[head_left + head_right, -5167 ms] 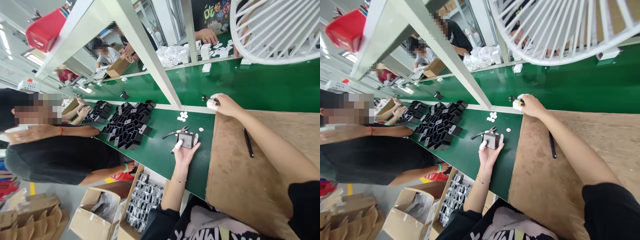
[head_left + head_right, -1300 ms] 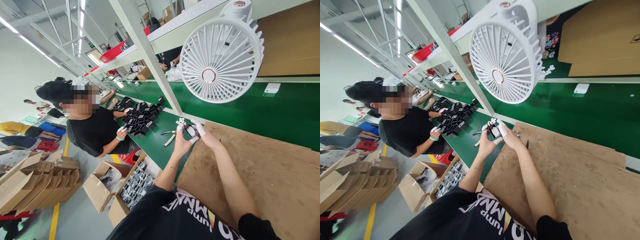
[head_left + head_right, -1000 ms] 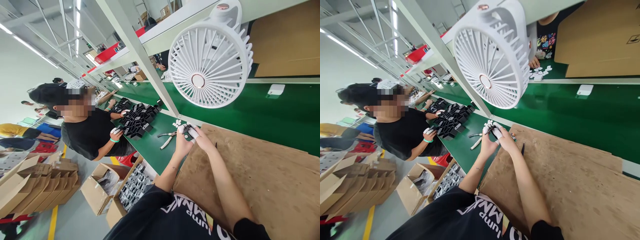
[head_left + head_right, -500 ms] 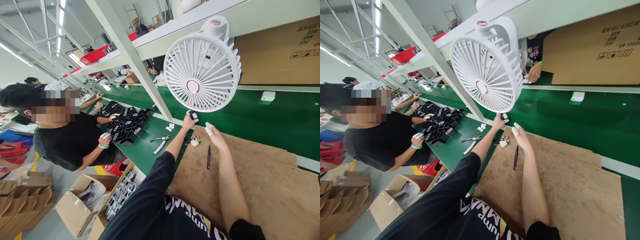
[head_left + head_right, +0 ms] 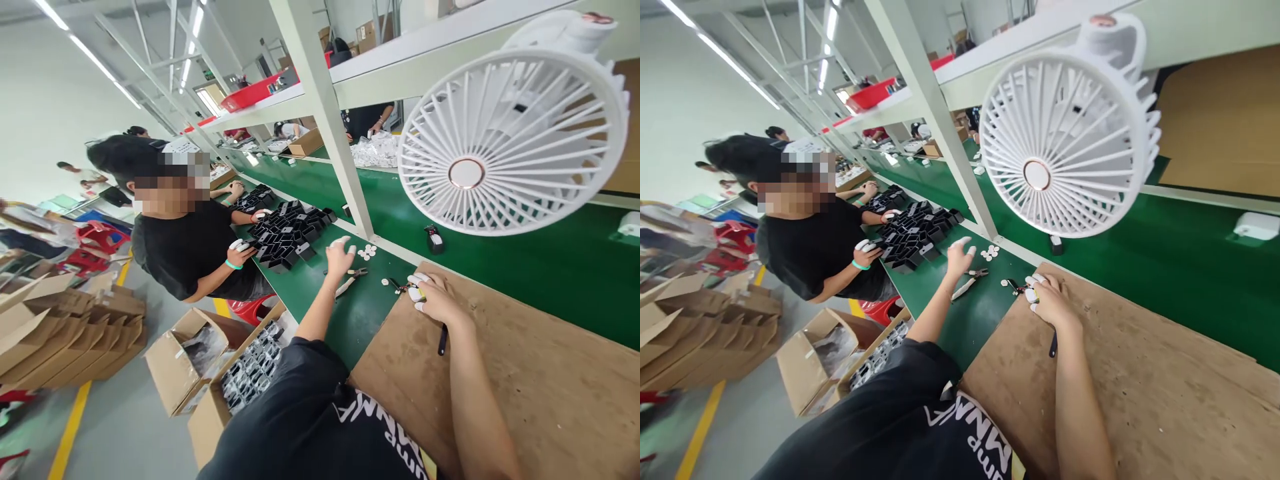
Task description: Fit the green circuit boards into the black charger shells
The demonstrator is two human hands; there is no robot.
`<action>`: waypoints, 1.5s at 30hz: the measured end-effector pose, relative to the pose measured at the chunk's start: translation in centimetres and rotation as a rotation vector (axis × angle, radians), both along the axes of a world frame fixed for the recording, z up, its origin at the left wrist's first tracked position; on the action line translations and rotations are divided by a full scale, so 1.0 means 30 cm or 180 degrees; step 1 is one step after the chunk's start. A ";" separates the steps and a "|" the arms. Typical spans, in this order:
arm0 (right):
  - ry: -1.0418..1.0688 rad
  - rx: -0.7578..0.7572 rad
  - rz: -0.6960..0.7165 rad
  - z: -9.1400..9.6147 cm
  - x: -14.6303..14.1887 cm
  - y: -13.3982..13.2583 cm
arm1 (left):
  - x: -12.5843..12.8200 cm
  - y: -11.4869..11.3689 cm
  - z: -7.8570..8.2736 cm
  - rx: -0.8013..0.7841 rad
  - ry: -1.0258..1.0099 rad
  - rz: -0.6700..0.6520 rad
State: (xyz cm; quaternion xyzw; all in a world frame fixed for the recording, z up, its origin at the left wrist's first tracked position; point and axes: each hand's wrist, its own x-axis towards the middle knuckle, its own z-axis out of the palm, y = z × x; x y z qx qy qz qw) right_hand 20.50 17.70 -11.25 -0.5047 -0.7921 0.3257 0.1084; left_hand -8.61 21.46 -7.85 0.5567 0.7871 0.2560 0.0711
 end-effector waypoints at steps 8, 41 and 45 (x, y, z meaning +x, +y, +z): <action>0.0806 -0.0118 -0.0436 -0.014 -0.013 0.013 | -0.375 0.092 0.085 -0.0122 0.0537 0.1144; 0.3487 0.0452 -0.0294 0.488 0.068 -0.420 | 0.239 -0.314 0.427 0.0857 -0.1938 -0.3715; 0.3493 0.1291 -0.0963 0.520 0.010 -0.403 | 0.265 -0.303 0.444 0.0935 -0.1576 -0.3740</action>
